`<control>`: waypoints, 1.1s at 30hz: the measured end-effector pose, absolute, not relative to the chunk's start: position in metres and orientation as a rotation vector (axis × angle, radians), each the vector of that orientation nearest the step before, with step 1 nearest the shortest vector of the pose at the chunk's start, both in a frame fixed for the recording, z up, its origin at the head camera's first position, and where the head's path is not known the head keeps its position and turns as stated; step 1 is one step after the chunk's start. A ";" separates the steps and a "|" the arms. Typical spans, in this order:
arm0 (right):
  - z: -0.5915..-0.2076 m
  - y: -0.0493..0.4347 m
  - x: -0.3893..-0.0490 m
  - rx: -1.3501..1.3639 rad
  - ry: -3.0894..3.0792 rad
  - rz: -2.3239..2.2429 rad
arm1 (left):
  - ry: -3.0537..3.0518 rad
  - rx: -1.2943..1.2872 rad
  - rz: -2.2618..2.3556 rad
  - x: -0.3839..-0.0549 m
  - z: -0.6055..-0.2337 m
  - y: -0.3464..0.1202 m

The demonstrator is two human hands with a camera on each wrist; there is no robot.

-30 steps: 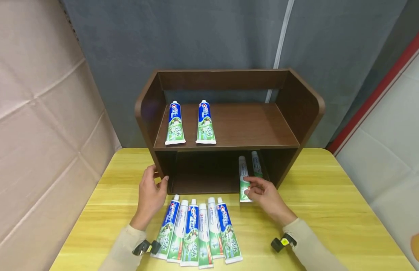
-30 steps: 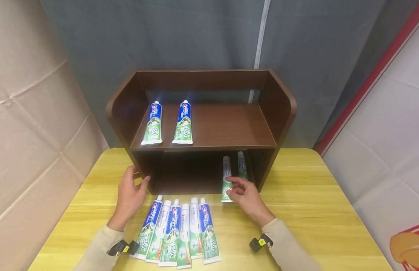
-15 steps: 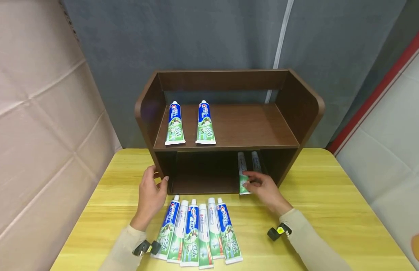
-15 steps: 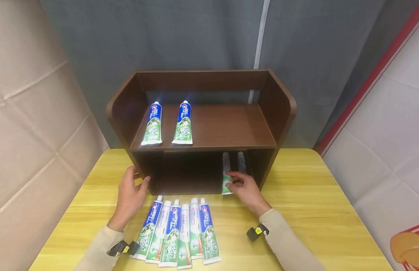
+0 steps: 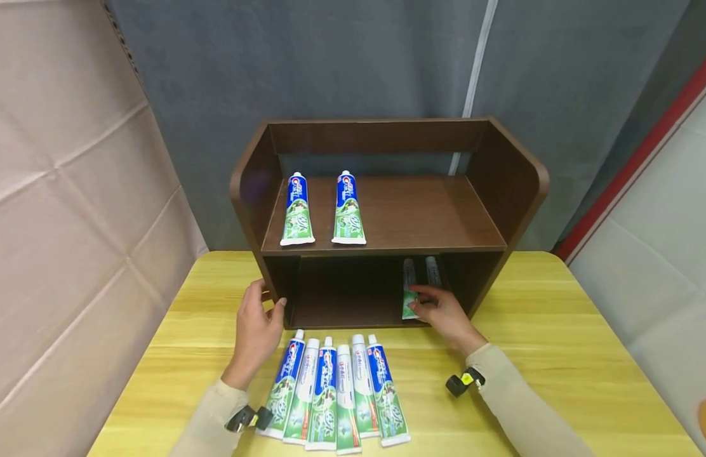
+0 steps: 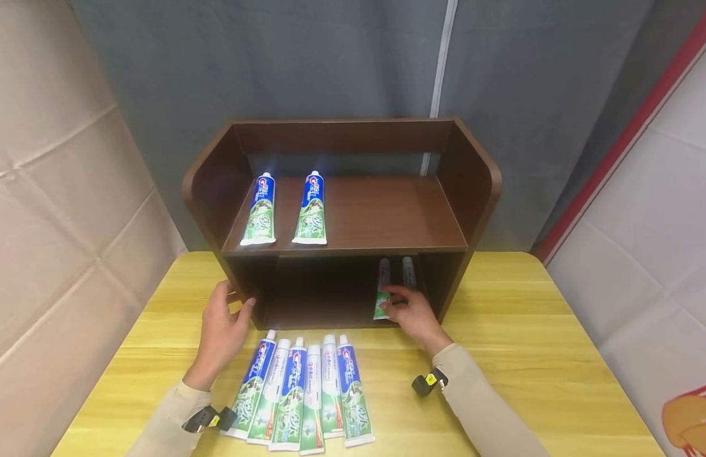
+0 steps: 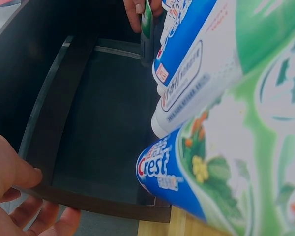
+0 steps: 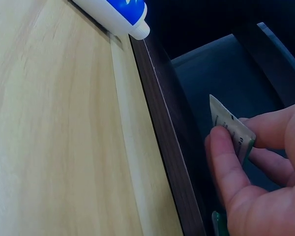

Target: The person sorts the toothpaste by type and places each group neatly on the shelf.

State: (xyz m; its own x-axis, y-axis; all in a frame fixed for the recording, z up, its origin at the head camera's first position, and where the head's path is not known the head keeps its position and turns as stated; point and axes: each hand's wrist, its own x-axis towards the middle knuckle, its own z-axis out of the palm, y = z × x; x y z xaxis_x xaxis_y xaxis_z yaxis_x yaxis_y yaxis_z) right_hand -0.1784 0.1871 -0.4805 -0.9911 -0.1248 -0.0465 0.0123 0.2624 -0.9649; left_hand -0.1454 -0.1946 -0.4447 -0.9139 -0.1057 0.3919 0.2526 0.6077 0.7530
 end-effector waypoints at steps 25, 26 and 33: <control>-0.484 0.182 -0.182 -0.111 2.551 -1.624 | -2.443 -0.104 -1.242 -0.145 -0.445 -0.194; -0.483 0.182 -0.182 -0.115 2.571 -1.601 | -2.443 -0.103 -1.242 -0.145 -0.445 -0.194; -0.477 0.188 -0.181 -0.171 2.807 -1.343 | -2.434 -0.106 -1.244 -0.145 -0.444 -0.194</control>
